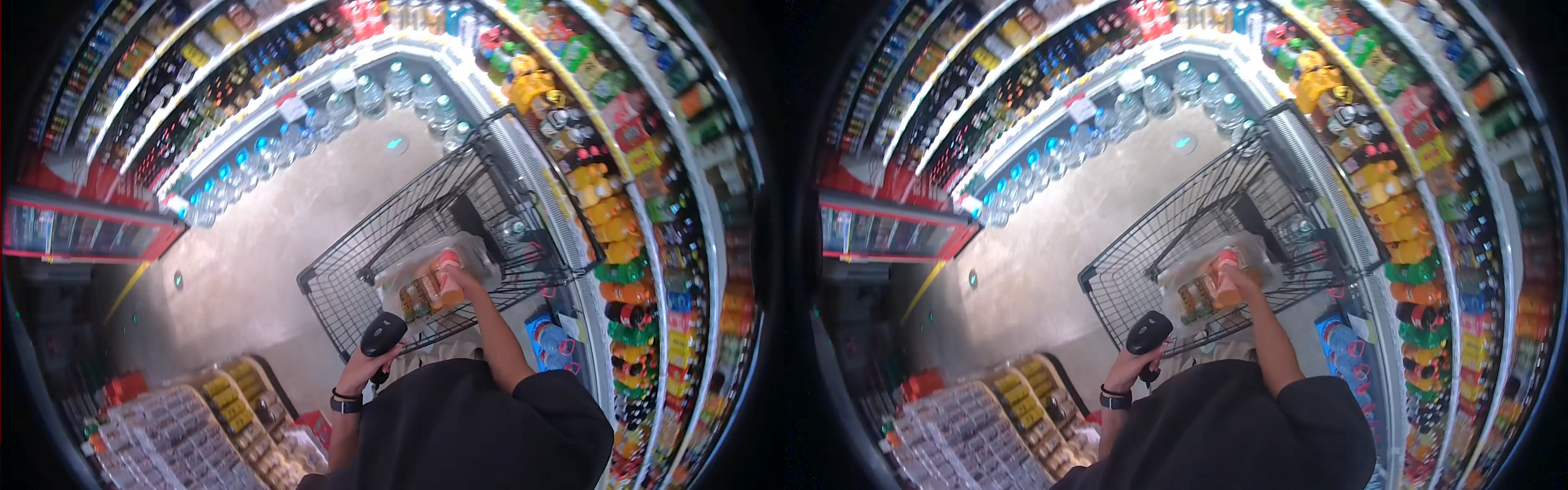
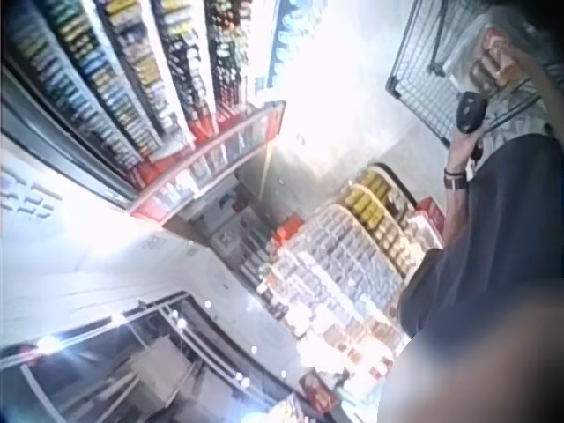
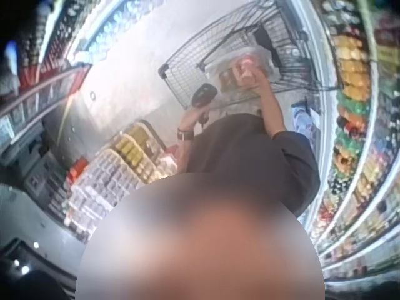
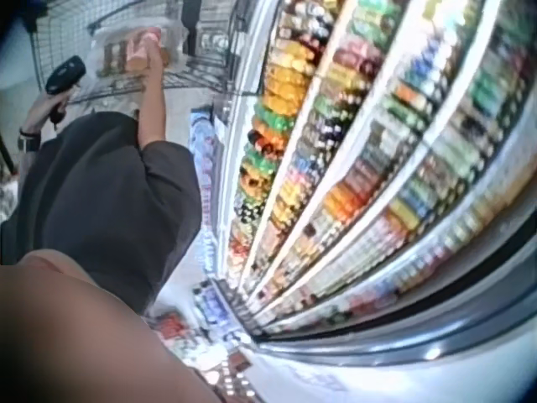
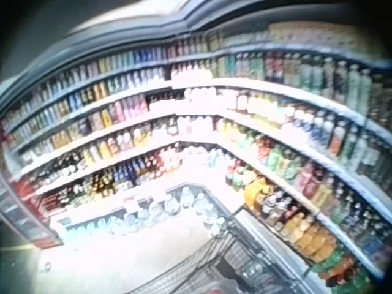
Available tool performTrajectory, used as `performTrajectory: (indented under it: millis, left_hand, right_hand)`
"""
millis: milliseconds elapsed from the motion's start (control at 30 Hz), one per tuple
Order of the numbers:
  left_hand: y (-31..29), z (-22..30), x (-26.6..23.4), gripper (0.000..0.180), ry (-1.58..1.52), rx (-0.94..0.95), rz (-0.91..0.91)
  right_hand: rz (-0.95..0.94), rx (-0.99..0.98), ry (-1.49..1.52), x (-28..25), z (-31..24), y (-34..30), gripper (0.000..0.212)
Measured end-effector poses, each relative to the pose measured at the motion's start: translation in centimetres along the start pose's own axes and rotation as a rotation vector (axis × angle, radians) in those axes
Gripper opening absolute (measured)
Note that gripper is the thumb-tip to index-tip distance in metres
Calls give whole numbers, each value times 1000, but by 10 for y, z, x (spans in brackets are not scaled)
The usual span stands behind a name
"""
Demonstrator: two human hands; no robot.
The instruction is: The recorder uses a handheld scanner to scan the barcodes on various bottled beverages and places them into a shopping cart in a supermarket.
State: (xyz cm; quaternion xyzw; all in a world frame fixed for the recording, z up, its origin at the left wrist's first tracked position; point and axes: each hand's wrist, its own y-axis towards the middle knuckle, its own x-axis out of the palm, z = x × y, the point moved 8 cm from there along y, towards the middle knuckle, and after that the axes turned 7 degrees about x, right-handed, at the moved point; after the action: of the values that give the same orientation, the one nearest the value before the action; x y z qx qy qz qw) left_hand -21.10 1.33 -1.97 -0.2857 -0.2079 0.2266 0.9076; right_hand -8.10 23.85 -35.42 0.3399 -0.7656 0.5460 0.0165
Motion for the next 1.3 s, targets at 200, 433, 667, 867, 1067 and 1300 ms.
performTrajectory:
  millis: [200,433,667,867,1067,1300]
  left_hand:
    - [-18,12,20,26,135,81,-365]
    - [-58,-9,30,32,-13,130,-730]
    - [-109,-14,81,33,221,122,-1041]
    - [-125,-15,102,36,404,157,-1132]
    - [-123,-39,143,41,406,115,-1180]
    - [-134,-61,225,41,407,81,-1233]
  right_hand:
    - [27,-311,279,50,-35,-178,46]
    - [-256,-654,445,130,-9,-369,70]
    - [-314,-850,566,158,44,-459,65]
    - [-417,-910,708,150,78,-483,75]
    - [-279,-905,714,120,98,-493,76]
    - [-20,-953,748,42,117,-513,68]
